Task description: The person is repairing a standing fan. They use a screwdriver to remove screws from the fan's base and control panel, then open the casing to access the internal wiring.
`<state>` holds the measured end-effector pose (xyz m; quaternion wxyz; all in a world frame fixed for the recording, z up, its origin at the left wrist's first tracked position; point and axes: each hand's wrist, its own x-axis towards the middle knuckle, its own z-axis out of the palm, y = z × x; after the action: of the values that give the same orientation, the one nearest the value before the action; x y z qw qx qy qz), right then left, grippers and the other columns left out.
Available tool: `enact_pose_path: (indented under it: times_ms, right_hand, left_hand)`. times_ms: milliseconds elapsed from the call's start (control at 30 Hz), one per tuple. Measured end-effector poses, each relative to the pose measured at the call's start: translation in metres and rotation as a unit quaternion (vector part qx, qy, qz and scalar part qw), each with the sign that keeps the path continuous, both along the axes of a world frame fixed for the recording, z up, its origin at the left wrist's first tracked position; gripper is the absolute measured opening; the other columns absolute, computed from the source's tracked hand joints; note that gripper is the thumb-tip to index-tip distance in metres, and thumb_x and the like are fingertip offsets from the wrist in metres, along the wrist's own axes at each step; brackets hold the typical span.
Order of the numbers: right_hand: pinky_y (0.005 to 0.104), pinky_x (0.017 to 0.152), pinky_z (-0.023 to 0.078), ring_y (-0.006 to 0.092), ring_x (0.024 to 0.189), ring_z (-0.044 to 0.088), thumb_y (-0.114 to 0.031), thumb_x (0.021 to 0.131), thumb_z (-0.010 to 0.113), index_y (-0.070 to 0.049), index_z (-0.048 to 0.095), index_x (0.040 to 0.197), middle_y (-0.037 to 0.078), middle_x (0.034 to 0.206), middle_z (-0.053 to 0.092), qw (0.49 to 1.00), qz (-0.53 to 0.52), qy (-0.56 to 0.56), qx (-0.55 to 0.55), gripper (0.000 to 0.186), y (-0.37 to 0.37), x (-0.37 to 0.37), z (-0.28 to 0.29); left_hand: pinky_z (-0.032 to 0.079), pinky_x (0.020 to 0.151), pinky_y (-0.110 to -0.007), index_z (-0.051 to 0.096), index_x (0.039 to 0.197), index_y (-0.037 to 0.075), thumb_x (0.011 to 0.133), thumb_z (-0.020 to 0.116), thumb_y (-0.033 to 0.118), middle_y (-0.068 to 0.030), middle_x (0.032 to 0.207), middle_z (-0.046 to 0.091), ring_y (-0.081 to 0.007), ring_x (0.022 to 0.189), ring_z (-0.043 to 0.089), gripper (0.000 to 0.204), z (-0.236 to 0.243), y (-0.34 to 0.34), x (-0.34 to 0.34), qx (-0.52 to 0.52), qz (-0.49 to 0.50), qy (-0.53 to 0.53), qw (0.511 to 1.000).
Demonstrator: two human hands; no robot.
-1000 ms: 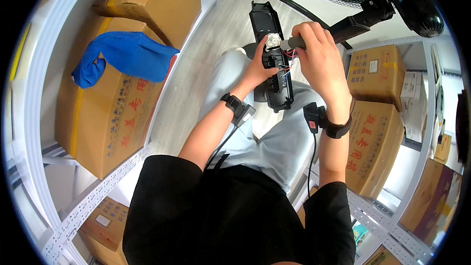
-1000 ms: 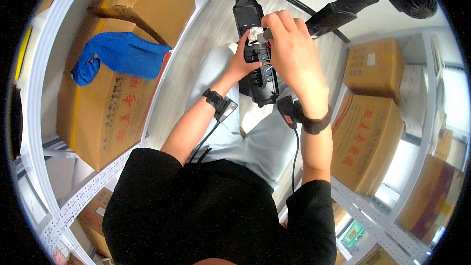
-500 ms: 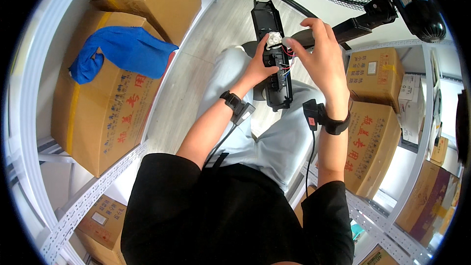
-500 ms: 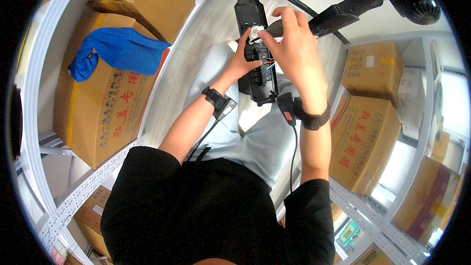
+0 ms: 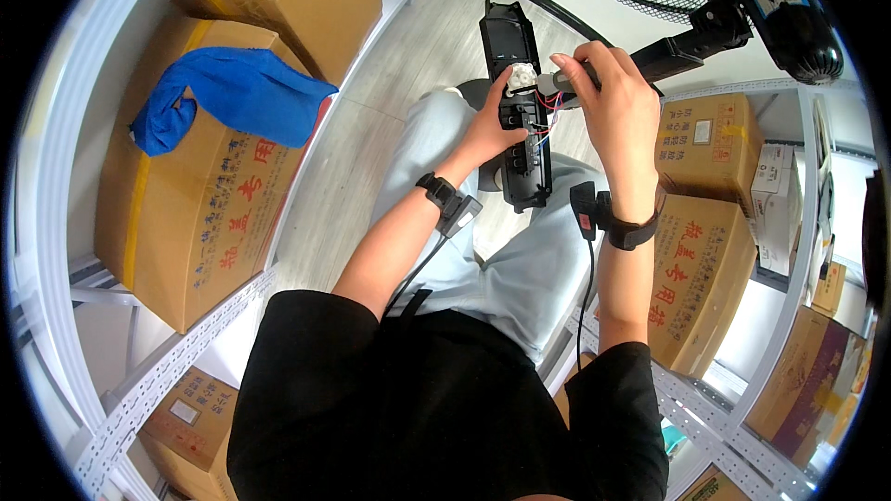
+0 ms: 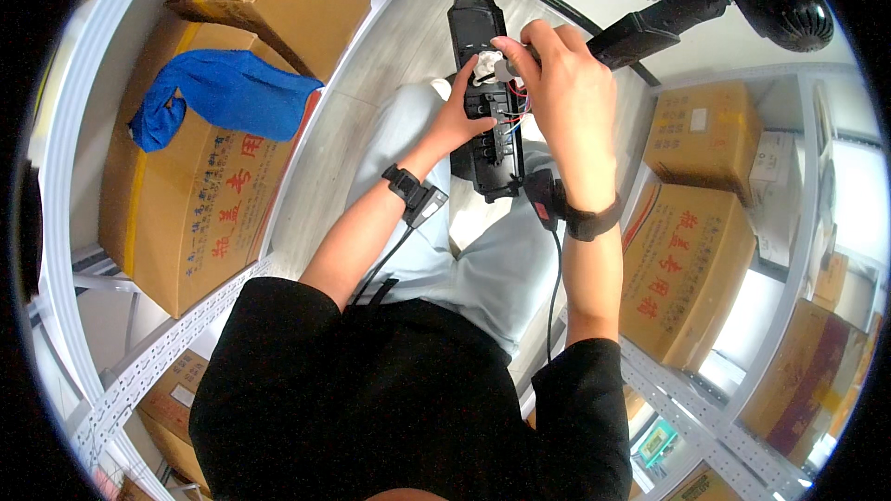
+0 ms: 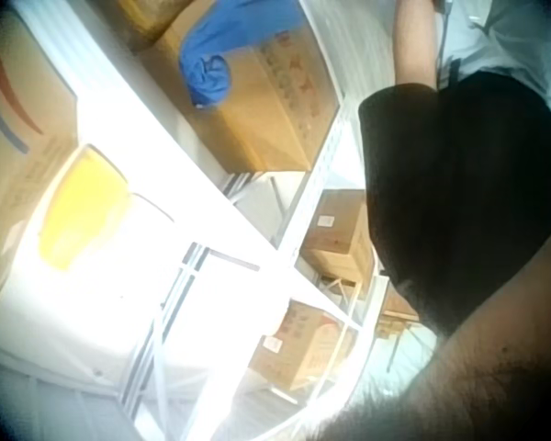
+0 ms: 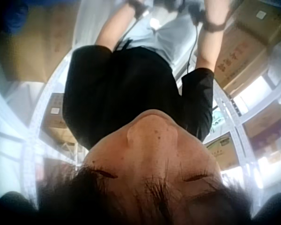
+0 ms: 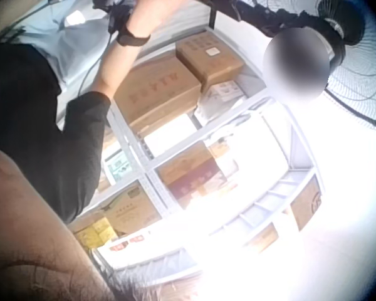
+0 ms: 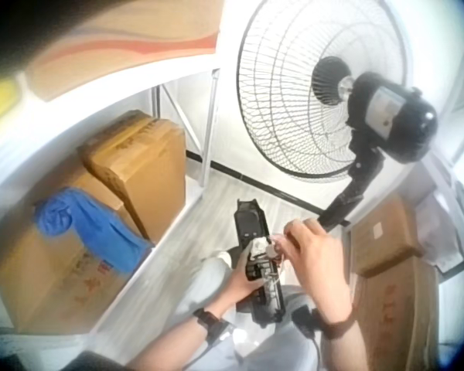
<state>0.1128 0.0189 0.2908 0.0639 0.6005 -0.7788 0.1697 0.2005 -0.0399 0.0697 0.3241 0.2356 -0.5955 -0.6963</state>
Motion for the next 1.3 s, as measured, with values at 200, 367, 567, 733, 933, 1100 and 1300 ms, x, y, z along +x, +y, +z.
enact_pose_path:
  times_ms: [200,367,567,733,933,1100,1300]
  right_hand:
    - [0.039,0.06,0.052,0.0297,0.069,0.065,-0.023,0.085,0.072,-0.008,0.059,0.107,0.01,0.094,0.062,0.984,0.161,-0.043,-0.068,0.03,0.004,-0.011,-0.003]
    - [0.0396,0.067,0.052,0.0304,0.081,0.066,-0.009,0.081,0.069,-0.008,0.057,0.106,0.012,0.096,0.06,0.999,-0.008,-0.036,-0.018,0.028,0.003,0.006,-0.002]
    - [0.0394,0.06,0.053,0.0337,0.071,0.067,-0.023,0.082,0.075,-0.009,0.057,0.106,0.013,0.1,0.06,0.992,0.097,-0.008,-0.085,0.033,0.009,-0.016,-0.008]
    - [0.0388,0.061,0.053,0.0329,0.078,0.067,-0.014,0.08,0.073,-0.01,0.055,0.111,0.012,0.101,0.059,0.999,0.012,-0.003,-0.05,0.036,0.008,-0.005,-0.013]
    - [0.0388,0.061,0.054,0.032,0.073,0.067,-0.019,0.08,0.075,-0.011,0.056,0.11,0.011,0.1,0.058,0.994,0.052,-0.06,-0.081,0.036,0.009,-0.01,-0.014]
    - [0.038,0.061,0.054,0.0289,0.07,0.068,-0.017,0.081,0.075,-0.01,0.058,0.103,0.009,0.093,0.06,0.993,0.003,-0.034,-0.111,0.028,0.006,0.005,-0.013]
    - [0.0361,0.063,0.054,0.0255,0.075,0.069,-0.013,0.079,0.074,-0.009,0.058,0.099,0.008,0.095,0.06,0.993,-0.027,-0.079,-0.086,0.025,0.011,-0.004,-0.014]
  left_hand:
    - [0.029,0.115,-0.036,0.015,0.156,0.016,0.067,0.075,0.0,-0.0146,0.152,0.033,-0.027,0.139,0.035,0.109,-0.003,-0.001,-0.001,0.022,0.002,0.015,1.0]
    - [0.03,0.114,-0.036,0.015,0.156,0.016,0.067,0.075,-0.002,-0.0149,0.151,0.035,-0.027,0.138,0.036,0.109,-0.007,-0.001,-0.002,-0.012,0.007,0.009,1.0]
    - [0.03,0.114,-0.036,0.014,0.156,0.016,0.067,0.075,-0.002,-0.0157,0.15,0.036,-0.0273,0.138,0.036,0.109,0.001,0.0,0.0,-0.005,0.003,0.01,1.0]
    - [0.03,0.114,-0.036,0.015,0.156,0.018,0.067,0.075,-0.002,-0.016,0.15,0.035,-0.0275,0.138,0.036,0.109,-0.003,0.0,-0.001,0.009,-0.004,0.019,1.0]
    - [0.03,0.113,-0.036,0.015,0.156,0.016,0.067,0.075,-0.001,-0.0153,0.149,0.037,-0.0273,0.137,0.038,0.109,0.0,0.0,-0.001,0.006,-0.002,0.018,1.0]
    - [0.03,0.113,-0.036,0.015,0.156,0.015,0.067,0.074,-0.002,-0.0154,0.15,0.036,-0.0271,0.137,0.038,0.108,-0.008,-0.001,-0.002,-0.014,0.006,0.017,1.0]
    - [0.029,0.114,-0.036,0.017,0.156,0.015,0.067,0.072,-0.004,-0.0158,0.151,0.036,-0.0266,0.138,0.037,0.107,-0.004,0.0,-0.002,-0.018,0.011,0.031,0.999]
